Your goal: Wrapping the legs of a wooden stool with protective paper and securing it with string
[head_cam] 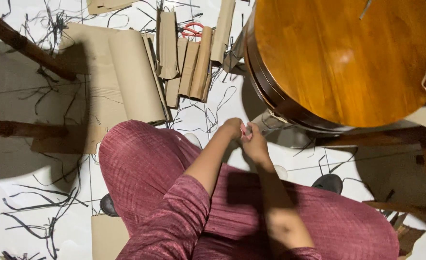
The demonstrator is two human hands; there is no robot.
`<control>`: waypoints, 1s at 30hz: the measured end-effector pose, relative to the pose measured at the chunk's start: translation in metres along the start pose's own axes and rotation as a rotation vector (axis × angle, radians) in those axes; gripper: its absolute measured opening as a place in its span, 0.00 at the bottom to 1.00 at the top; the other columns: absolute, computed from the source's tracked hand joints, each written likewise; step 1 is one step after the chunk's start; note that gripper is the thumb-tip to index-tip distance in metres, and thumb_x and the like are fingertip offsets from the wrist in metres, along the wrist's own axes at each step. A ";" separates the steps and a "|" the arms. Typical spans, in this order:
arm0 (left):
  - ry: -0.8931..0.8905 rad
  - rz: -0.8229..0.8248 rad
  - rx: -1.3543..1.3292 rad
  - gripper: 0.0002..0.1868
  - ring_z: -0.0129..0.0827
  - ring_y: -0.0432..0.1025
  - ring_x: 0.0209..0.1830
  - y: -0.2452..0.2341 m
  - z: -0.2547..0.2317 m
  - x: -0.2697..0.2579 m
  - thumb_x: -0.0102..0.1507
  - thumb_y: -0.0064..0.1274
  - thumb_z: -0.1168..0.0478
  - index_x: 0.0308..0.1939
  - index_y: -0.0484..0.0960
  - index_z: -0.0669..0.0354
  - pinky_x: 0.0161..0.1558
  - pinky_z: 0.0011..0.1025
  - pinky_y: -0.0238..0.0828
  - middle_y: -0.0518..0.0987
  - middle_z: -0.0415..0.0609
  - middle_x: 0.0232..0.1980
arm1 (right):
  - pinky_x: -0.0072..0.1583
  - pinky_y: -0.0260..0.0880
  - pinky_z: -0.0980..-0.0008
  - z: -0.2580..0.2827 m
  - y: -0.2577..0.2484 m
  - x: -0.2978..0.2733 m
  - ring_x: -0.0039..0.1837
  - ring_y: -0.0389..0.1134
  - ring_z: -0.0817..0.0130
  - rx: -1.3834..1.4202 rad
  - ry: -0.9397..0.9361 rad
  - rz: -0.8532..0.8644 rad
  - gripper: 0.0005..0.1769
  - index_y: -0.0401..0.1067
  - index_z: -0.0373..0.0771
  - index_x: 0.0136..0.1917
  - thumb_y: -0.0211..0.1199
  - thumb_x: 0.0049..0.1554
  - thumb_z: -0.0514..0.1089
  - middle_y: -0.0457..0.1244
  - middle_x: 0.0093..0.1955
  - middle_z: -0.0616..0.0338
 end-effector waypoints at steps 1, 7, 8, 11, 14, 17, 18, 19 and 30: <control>-0.010 -0.047 -0.021 0.15 0.46 0.80 0.50 -0.016 -0.008 -0.013 0.53 0.61 0.67 0.39 0.89 0.39 0.56 0.38 0.76 0.86 0.49 0.38 | 0.61 0.69 0.50 -0.013 0.006 0.011 0.60 0.70 0.47 0.054 -0.043 -0.042 0.26 0.65 0.50 0.69 0.61 0.57 0.48 0.69 0.53 0.43; 0.076 -0.135 -0.498 0.16 0.44 0.80 0.41 -0.060 -0.073 -0.086 0.57 0.53 0.68 0.47 0.87 0.52 0.49 0.37 0.76 0.85 0.54 0.35 | 0.35 0.73 0.71 -0.021 -0.010 -0.001 0.29 0.68 0.69 0.527 -0.050 -0.017 0.09 0.77 0.37 0.46 0.61 0.62 0.43 0.65 0.28 0.54; 0.072 -0.176 -0.725 0.19 0.42 0.78 0.38 -0.061 -0.082 -0.094 0.58 0.49 0.71 0.51 0.86 0.55 0.46 0.33 0.77 0.85 0.55 0.34 | 0.35 0.69 0.73 -0.006 -0.024 -0.023 0.29 0.66 0.73 0.541 -0.024 -0.074 0.08 0.79 0.38 0.46 0.61 0.62 0.42 0.65 0.29 0.58; -0.074 -0.340 -1.094 0.16 0.27 0.69 0.16 -0.021 -0.029 -0.007 0.61 0.50 0.70 0.52 0.83 0.53 0.18 0.23 0.70 0.78 0.46 0.24 | 0.48 0.74 0.76 -0.048 -0.016 0.002 0.46 0.70 0.75 0.715 0.125 -0.217 0.14 0.80 0.42 0.52 0.58 0.66 0.50 0.71 0.44 0.61; -0.191 -0.497 -1.377 0.23 0.21 0.63 0.15 -0.036 -0.061 -0.084 0.65 0.48 0.67 0.65 0.71 0.64 0.18 0.16 0.63 0.69 0.42 0.23 | 0.36 0.76 0.74 -0.070 -0.022 -0.013 0.33 0.61 0.76 1.060 0.321 -0.280 0.11 0.76 0.43 0.54 0.54 0.65 0.46 0.55 0.33 0.65; -0.199 -0.671 -1.440 0.21 0.20 0.65 0.18 -0.023 -0.041 -0.080 0.63 0.52 0.69 0.61 0.75 0.65 0.21 0.13 0.62 0.74 0.43 0.24 | 0.26 0.53 0.79 -0.146 -0.020 0.011 0.25 0.47 0.76 1.279 0.393 -0.514 0.09 0.72 0.43 0.51 0.53 0.65 0.46 0.43 0.30 0.69; -0.192 -0.664 -1.440 0.21 0.20 0.65 0.18 -0.016 -0.034 -0.071 0.63 0.52 0.69 0.61 0.75 0.65 0.21 0.13 0.62 0.74 0.43 0.24 | 0.26 0.53 0.79 -0.170 -0.019 0.019 0.25 0.47 0.76 1.282 0.388 -0.522 0.09 0.72 0.43 0.51 0.53 0.65 0.46 0.43 0.30 0.69; -0.189 -0.768 -1.470 0.21 0.24 0.69 0.26 -0.013 -0.027 -0.061 0.62 0.54 0.71 0.60 0.75 0.67 0.30 0.15 0.68 0.77 0.51 0.35 | 0.24 0.50 0.75 -0.197 -0.024 0.029 0.23 0.48 0.74 1.363 0.445 -0.677 0.08 0.72 0.46 0.47 0.53 0.64 0.45 0.46 0.29 0.68; -0.075 -0.849 -0.978 0.13 0.42 0.77 0.50 -0.027 -0.058 -0.036 0.58 0.59 0.58 0.47 0.87 0.47 0.55 0.36 0.71 0.84 0.51 0.45 | 0.56 0.71 0.65 -0.180 -0.049 0.047 0.50 0.73 0.54 0.647 0.090 -1.248 0.07 0.81 0.40 0.40 0.63 0.54 0.34 0.69 0.39 0.45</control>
Point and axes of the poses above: each hand's wrist, its own x-axis towards the middle knuckle, its own y-axis out of the palm, z = x × y, the point moved 4 cm from there along x, towards the middle knuckle
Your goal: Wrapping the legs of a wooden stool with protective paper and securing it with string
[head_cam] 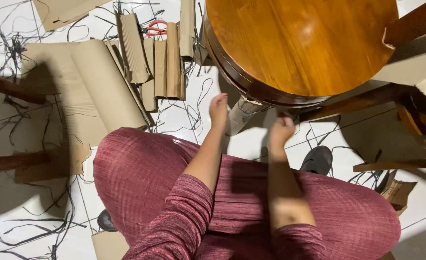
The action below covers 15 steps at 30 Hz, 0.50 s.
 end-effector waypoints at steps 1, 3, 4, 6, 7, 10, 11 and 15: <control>-0.037 0.148 0.087 0.16 0.43 0.76 0.53 0.009 0.003 -0.002 0.61 0.56 0.52 0.52 0.85 0.48 0.57 0.39 0.71 0.83 0.51 0.49 | 0.57 0.71 0.62 0.016 0.012 -0.013 0.50 0.73 0.50 -0.098 -0.095 0.164 0.07 0.81 0.37 0.41 0.62 0.53 0.31 0.69 0.39 0.45; -0.073 0.299 0.177 0.20 0.44 0.76 0.56 0.024 0.020 0.003 0.64 0.53 0.46 0.57 0.84 0.48 0.59 0.42 0.71 0.82 0.52 0.54 | 0.57 0.71 0.58 0.035 0.030 -0.028 0.51 0.73 0.47 -0.194 -0.187 0.323 0.08 0.80 0.35 0.42 0.62 0.52 0.29 0.69 0.38 0.45; -0.059 0.363 0.197 0.17 0.48 0.75 0.54 0.033 0.034 0.010 0.63 0.52 0.48 0.50 0.83 0.52 0.57 0.44 0.70 0.82 0.55 0.49 | 0.59 0.71 0.53 0.034 0.043 -0.031 0.56 0.72 0.47 -0.241 -0.144 0.520 0.11 0.78 0.33 0.49 0.59 0.54 0.30 0.70 0.45 0.42; -0.046 0.426 0.217 0.15 0.52 0.74 0.53 0.037 0.035 0.006 0.61 0.51 0.50 0.43 0.82 0.55 0.55 0.47 0.68 0.81 0.59 0.44 | 0.62 0.71 0.48 0.023 0.062 -0.029 0.61 0.71 0.46 -0.287 -0.100 0.718 0.15 0.76 0.31 0.56 0.56 0.57 0.31 0.71 0.51 0.40; -0.159 0.430 0.082 0.12 0.46 0.72 0.52 0.033 0.026 -0.006 0.61 0.50 0.53 0.43 0.83 0.54 0.56 0.45 0.68 0.80 0.54 0.45 | 0.59 0.71 0.49 0.023 0.070 -0.026 0.56 0.71 0.47 -0.360 -0.378 0.714 0.12 0.77 0.31 0.51 0.58 0.54 0.31 0.70 0.46 0.42; -0.351 0.459 -0.119 0.08 0.41 0.74 0.44 0.032 0.021 -0.009 0.60 0.51 0.58 0.39 0.85 0.51 0.50 0.42 0.72 0.82 0.50 0.40 | 0.52 0.73 0.52 0.008 0.081 -0.023 0.43 0.71 0.49 -0.537 -1.071 0.654 0.05 0.78 0.34 0.36 0.63 0.48 0.30 0.68 0.33 0.46; -0.425 0.482 -0.191 0.07 0.42 0.78 0.37 0.035 0.024 -0.006 0.58 0.52 0.61 0.36 0.86 0.51 0.43 0.40 0.76 0.83 0.52 0.35 | 0.48 0.74 0.53 0.002 0.082 -0.029 0.35 0.72 0.51 -0.631 -1.493 0.585 0.06 0.79 0.35 0.28 0.65 0.45 0.30 0.67 0.26 0.48; -0.454 0.502 -0.169 0.09 0.46 0.77 0.35 0.048 0.056 0.007 0.57 0.49 0.62 0.35 0.84 0.55 0.41 0.44 0.75 0.81 0.55 0.32 | 0.56 0.65 0.33 0.057 0.062 -0.029 0.52 0.68 0.25 -0.285 -0.439 0.934 0.15 0.76 0.17 0.39 0.50 0.53 0.31 0.67 0.39 0.25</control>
Point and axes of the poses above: each hand's wrist, its own x-axis towards the middle knuckle, its own y-axis out of the palm, z = x × y, the point moved 4 cm from there along x, towards the middle knuckle
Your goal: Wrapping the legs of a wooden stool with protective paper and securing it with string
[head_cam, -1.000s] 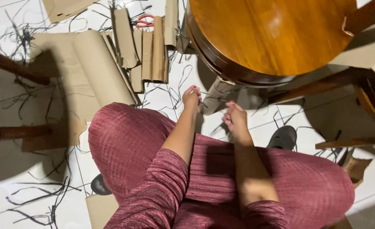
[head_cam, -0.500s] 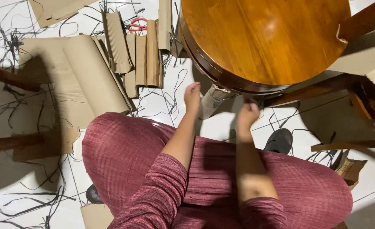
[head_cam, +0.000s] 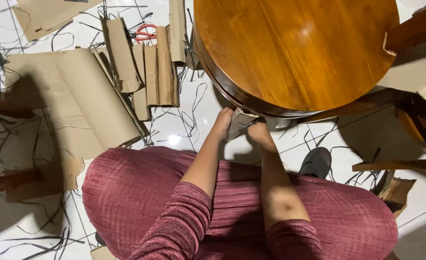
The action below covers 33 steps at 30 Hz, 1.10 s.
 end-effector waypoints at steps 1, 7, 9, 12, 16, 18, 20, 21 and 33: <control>0.043 0.024 0.163 0.15 0.49 0.71 0.52 0.008 -0.016 -0.024 0.61 0.47 0.56 0.45 0.84 0.58 0.56 0.47 0.67 0.79 0.59 0.48 | 0.50 0.68 0.48 -0.003 -0.001 -0.001 0.48 0.69 0.42 0.087 0.235 0.066 0.15 0.74 0.22 0.49 0.50 0.54 0.33 0.69 0.45 0.34; 0.319 0.030 0.456 0.24 0.59 0.65 0.67 0.007 -0.010 -0.019 0.69 0.38 0.56 0.55 0.81 0.73 0.71 0.47 0.56 0.76 0.72 0.60 | 0.42 0.72 0.56 -0.195 0.082 0.022 0.30 0.68 0.55 -0.975 -0.729 -0.085 0.12 0.75 0.40 0.24 0.64 0.49 0.40 0.62 0.21 0.55; 0.464 0.020 0.551 0.22 0.59 0.69 0.62 -0.007 0.010 0.022 0.70 0.35 0.62 0.50 0.82 0.78 0.67 0.43 0.62 0.78 0.75 0.54 | 0.40 0.71 0.60 -0.156 0.062 0.014 0.29 0.67 0.57 -1.052 -0.785 -0.172 0.13 0.75 0.43 0.23 0.66 0.48 0.41 0.61 0.20 0.58; 0.275 -0.122 0.744 0.07 0.39 0.77 0.47 -0.032 0.023 0.045 0.62 0.50 0.53 0.36 0.83 0.43 0.51 0.36 0.73 0.80 0.40 0.36 | 0.37 0.70 0.56 -0.023 0.023 0.011 0.26 0.67 0.60 -0.929 -0.815 -0.161 0.13 0.74 0.47 0.22 0.63 0.46 0.38 0.62 0.19 0.60; 0.291 -0.097 0.720 0.10 0.44 0.79 0.49 -0.036 0.013 0.011 0.65 0.51 0.60 0.43 0.88 0.40 0.52 0.38 0.75 0.85 0.46 0.42 | 0.44 0.69 0.52 -0.026 0.023 0.017 0.35 0.67 0.54 -0.702 -0.545 -0.116 0.08 0.75 0.41 0.27 0.61 0.46 0.38 0.64 0.26 0.53; 0.284 -0.091 0.713 0.10 0.44 0.80 0.49 -0.037 0.007 0.003 0.66 0.51 0.60 0.44 0.88 0.41 0.52 0.39 0.76 0.85 0.47 0.43 | 0.46 0.69 0.51 -0.033 0.024 0.016 0.38 0.68 0.52 -0.602 -0.426 -0.098 0.06 0.75 0.38 0.29 0.61 0.46 0.38 0.64 0.28 0.50; 0.292 -0.101 0.686 0.08 0.38 0.81 0.45 -0.042 0.001 0.004 0.64 0.56 0.59 0.43 0.88 0.38 0.50 0.34 0.78 0.85 0.41 0.42 | 0.52 0.68 0.48 -0.043 0.025 0.017 0.46 0.68 0.47 -0.405 -0.203 -0.052 0.08 0.76 0.33 0.34 0.59 0.47 0.38 0.66 0.34 0.43; 0.294 -0.101 0.688 0.08 0.38 0.81 0.45 -0.048 0.007 0.011 0.64 0.56 0.59 0.43 0.88 0.38 0.50 0.34 0.78 0.85 0.41 0.42 | 0.52 0.68 0.48 -0.043 0.027 0.017 0.46 0.68 0.47 -0.403 -0.204 -0.055 0.08 0.76 0.33 0.34 0.59 0.47 0.38 0.66 0.34 0.43; 0.294 0.002 0.431 0.15 0.50 0.72 0.61 -0.028 0.010 0.009 0.71 0.44 0.61 0.60 0.76 0.60 0.65 0.48 0.64 0.81 0.61 0.55 | 0.63 0.68 0.48 -0.042 0.021 -0.011 0.64 0.69 0.43 0.076 0.486 0.213 0.25 0.80 0.28 0.55 0.54 0.49 0.42 0.71 0.54 0.39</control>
Point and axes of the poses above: each hand's wrist, its own x-axis towards the middle knuckle, its own y-axis out of the palm, z = x × y, the point moved 4 cm from there along x, towards the middle knuckle
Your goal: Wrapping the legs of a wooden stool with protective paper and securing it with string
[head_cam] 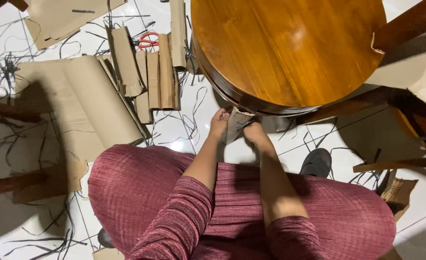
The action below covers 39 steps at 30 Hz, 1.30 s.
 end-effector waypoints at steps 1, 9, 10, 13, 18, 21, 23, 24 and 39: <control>-0.016 -0.056 -0.049 0.17 0.43 0.74 0.55 -0.001 0.010 0.007 0.68 0.52 0.60 0.60 0.78 0.60 0.60 0.43 0.68 0.82 0.57 0.52 | 0.62 0.67 0.46 -0.006 0.002 0.005 0.63 0.69 0.42 0.010 -0.016 -0.016 0.24 0.80 0.27 0.54 0.54 0.49 0.42 0.70 0.53 0.36; -0.130 -0.154 0.018 0.16 0.36 0.78 0.51 -0.002 0.020 0.006 0.64 0.57 0.41 0.47 0.88 0.42 0.54 0.37 0.74 0.86 0.45 0.45 | 0.53 0.69 0.47 -0.002 0.010 0.018 0.54 0.72 0.41 0.061 -0.166 -0.089 0.20 0.79 0.20 0.48 0.60 0.47 0.37 0.70 0.46 0.31; -0.149 -0.153 0.017 0.16 0.35 0.78 0.51 -0.001 0.024 0.008 0.63 0.58 0.40 0.47 0.89 0.41 0.54 0.35 0.74 0.86 0.44 0.45 | 0.52 0.68 0.46 -0.013 0.014 0.026 0.53 0.72 0.39 0.018 -0.172 -0.103 0.17 0.79 0.20 0.45 0.59 0.47 0.36 0.70 0.43 0.30; -0.168 -0.142 0.031 0.15 0.33 0.78 0.49 -0.003 0.045 0.026 0.61 0.62 0.40 0.46 0.89 0.37 0.52 0.33 0.74 0.86 0.41 0.43 | 0.49 0.67 0.45 -0.002 0.017 0.023 0.52 0.72 0.39 0.001 -0.181 -0.141 0.16 0.79 0.20 0.40 0.57 0.47 0.36 0.69 0.40 0.30; -0.069 -0.140 0.151 0.11 0.38 0.79 0.48 -0.019 0.024 0.005 0.62 0.61 0.46 0.45 0.90 0.39 0.52 0.35 0.74 0.86 0.42 0.40 | 0.48 0.68 0.47 -0.016 0.022 0.019 0.51 0.74 0.45 0.003 -0.119 -0.224 0.13 0.80 0.28 0.40 0.57 0.49 0.37 0.70 0.37 0.39; -0.080 -0.190 0.276 0.06 0.39 0.79 0.46 -0.030 0.020 -0.020 0.62 0.61 0.49 0.41 0.90 0.36 0.51 0.35 0.74 0.86 0.40 0.38 | 0.49 0.73 0.51 -0.030 0.023 0.009 0.49 0.75 0.50 -0.036 -0.022 -0.303 0.11 0.82 0.37 0.42 0.58 0.52 0.37 0.71 0.34 0.50; -0.118 -0.202 0.394 0.04 0.45 0.80 0.43 -0.036 0.032 -0.029 0.63 0.60 0.53 0.35 0.90 0.39 0.49 0.36 0.75 0.86 0.43 0.35 | 0.48 0.74 0.64 -0.025 0.024 -0.009 0.45 0.76 0.57 -0.034 0.007 -0.254 0.09 0.82 0.47 0.38 0.62 0.53 0.38 0.71 0.32 0.60; -0.117 -0.202 0.395 0.04 0.45 0.80 0.43 -0.036 0.035 -0.029 0.63 0.60 0.53 0.35 0.90 0.39 0.49 0.36 0.75 0.86 0.43 0.35 | 0.48 0.74 0.64 -0.025 0.025 -0.015 0.45 0.76 0.57 -0.033 0.007 -0.254 0.09 0.82 0.47 0.38 0.62 0.53 0.38 0.71 0.32 0.60; -0.273 -0.022 0.497 0.07 0.45 0.80 0.49 -0.016 0.051 -0.037 0.53 0.68 0.54 0.35 0.90 0.43 0.50 0.36 0.77 0.86 0.46 0.37 | 0.69 0.68 0.52 0.101 0.022 -0.150 0.64 0.71 0.45 -0.333 -0.083 0.455 0.18 0.78 0.26 0.55 0.59 0.54 0.36 0.73 0.51 0.40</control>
Point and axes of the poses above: each hand's wrist, its own x-axis towards the middle knuckle, its own y-axis out of the palm, z = x × y, the point moved 4 cm from there along x, towards the middle knuckle
